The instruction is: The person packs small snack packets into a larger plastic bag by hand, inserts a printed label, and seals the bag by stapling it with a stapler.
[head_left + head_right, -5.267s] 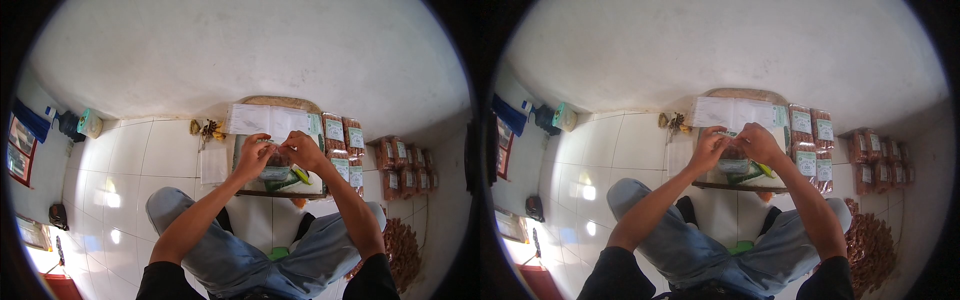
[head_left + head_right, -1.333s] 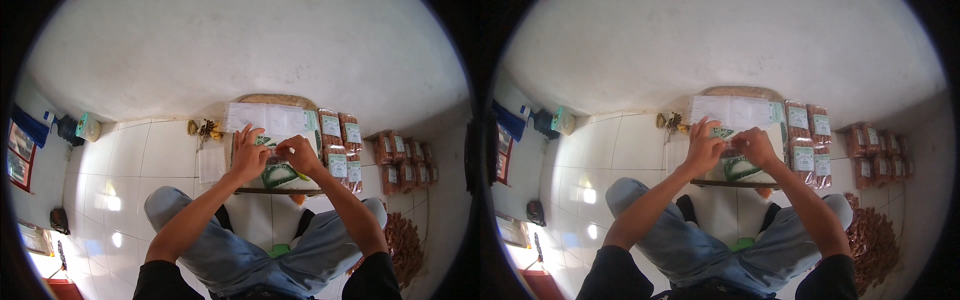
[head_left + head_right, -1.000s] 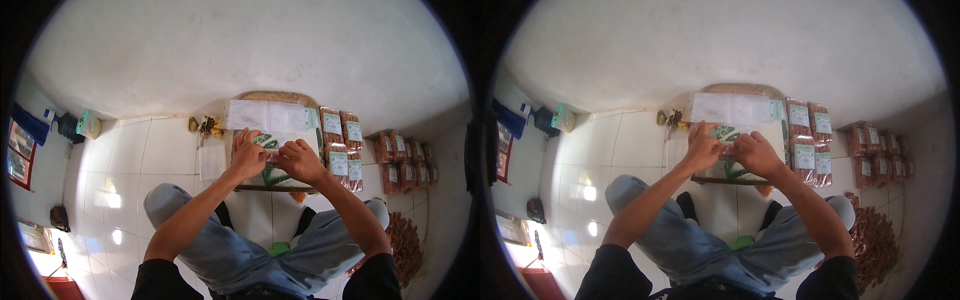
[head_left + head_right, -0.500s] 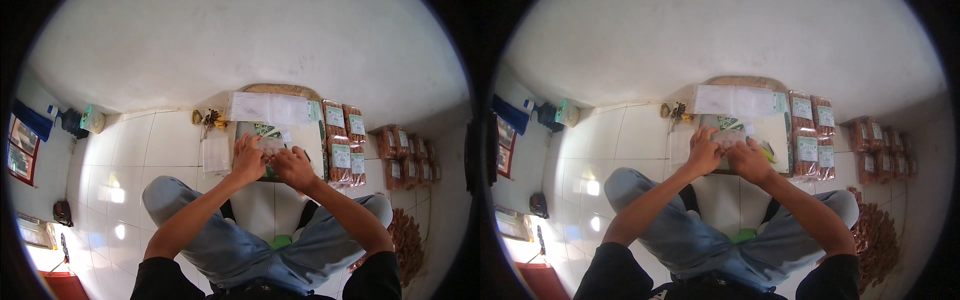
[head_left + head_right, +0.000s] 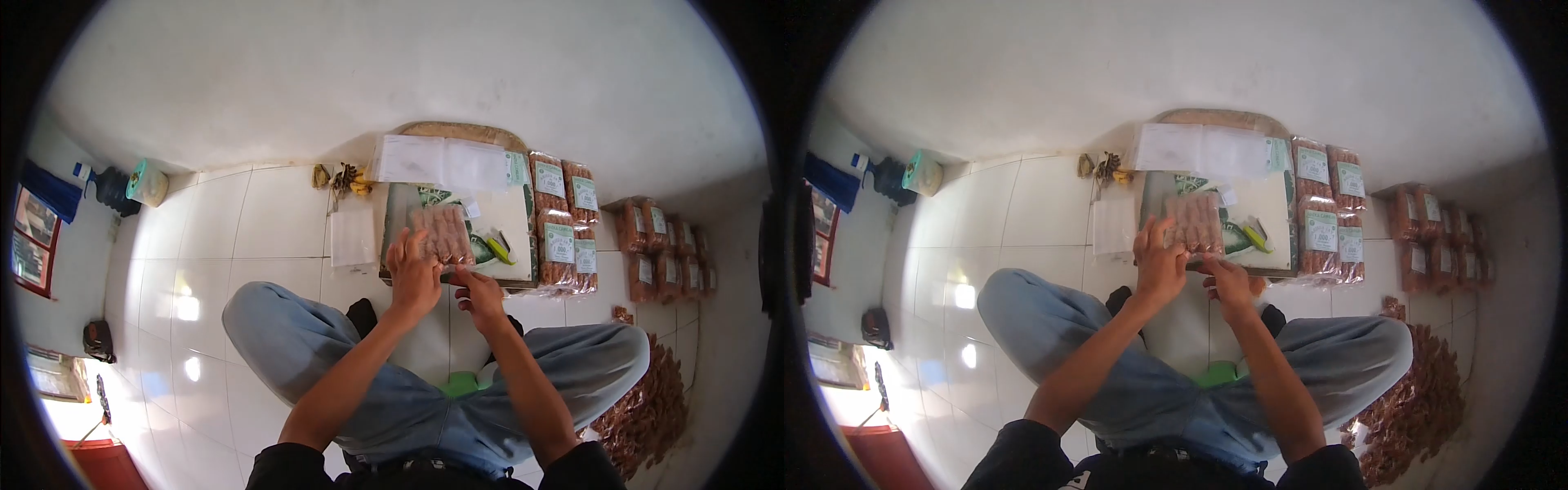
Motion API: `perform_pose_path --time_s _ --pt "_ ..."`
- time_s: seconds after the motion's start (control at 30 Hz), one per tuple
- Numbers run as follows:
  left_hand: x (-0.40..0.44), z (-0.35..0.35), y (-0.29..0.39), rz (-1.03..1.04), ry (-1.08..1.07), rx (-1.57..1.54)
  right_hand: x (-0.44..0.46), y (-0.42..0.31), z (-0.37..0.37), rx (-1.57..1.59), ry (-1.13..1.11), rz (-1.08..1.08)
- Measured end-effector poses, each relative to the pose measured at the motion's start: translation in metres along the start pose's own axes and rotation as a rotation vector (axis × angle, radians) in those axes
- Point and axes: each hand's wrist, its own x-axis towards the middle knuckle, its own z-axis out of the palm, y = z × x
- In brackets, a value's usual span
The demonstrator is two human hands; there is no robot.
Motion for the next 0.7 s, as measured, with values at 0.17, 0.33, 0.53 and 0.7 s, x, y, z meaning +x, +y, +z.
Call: perform_pose_path --time_s 0.17,0.33,0.53,0.7 --pt "-0.006 0.005 -0.005 0.07 -0.029 -0.017 0.016 0.034 0.004 0.072 0.042 -0.063" --pt "-0.002 0.002 -0.008 0.187 -0.094 -0.054 0.018 0.03 0.009 0.091 0.083 -0.117" --pt "-0.002 0.014 -0.016 0.277 -0.18 0.027 0.026 0.032 0.011 0.122 0.14 -0.065" --pt "0.001 0.021 -0.018 0.326 -0.143 -0.013 0.039 0.039 0.01 0.17 0.153 -0.122"
